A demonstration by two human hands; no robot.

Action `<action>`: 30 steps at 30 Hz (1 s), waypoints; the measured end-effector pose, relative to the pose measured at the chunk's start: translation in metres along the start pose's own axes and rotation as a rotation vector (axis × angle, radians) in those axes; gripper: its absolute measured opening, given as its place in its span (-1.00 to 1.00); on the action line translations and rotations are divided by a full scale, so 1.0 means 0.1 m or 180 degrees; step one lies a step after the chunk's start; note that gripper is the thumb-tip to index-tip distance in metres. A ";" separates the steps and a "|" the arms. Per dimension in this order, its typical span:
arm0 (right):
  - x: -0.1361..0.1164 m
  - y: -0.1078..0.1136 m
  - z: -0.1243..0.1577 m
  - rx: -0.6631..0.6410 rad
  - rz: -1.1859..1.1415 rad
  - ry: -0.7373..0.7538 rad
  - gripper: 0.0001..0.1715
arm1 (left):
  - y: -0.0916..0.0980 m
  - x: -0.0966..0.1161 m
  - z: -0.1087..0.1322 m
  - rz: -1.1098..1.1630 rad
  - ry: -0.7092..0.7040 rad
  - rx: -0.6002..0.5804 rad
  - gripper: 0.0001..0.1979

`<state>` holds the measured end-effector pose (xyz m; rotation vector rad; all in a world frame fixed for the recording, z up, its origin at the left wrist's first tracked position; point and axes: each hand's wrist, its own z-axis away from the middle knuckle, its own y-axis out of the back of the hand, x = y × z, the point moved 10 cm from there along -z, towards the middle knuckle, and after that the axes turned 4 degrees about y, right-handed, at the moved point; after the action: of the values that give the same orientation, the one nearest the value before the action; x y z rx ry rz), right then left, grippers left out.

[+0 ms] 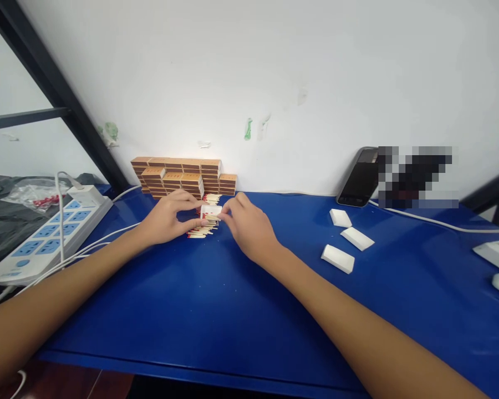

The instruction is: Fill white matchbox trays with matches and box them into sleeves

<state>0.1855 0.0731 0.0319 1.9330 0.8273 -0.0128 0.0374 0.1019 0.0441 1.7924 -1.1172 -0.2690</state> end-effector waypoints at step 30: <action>-0.38 -0.43 0.11 -0.0500 -0.0584 0.0429 -0.93 | 0.14 -0.05 0.00 -0.0207 0.0223 0.0461 -0.61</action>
<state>0.1361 0.0553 0.0060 1.7198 1.0620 0.0711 0.0263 0.1046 0.0540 1.9534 -1.0529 -0.1659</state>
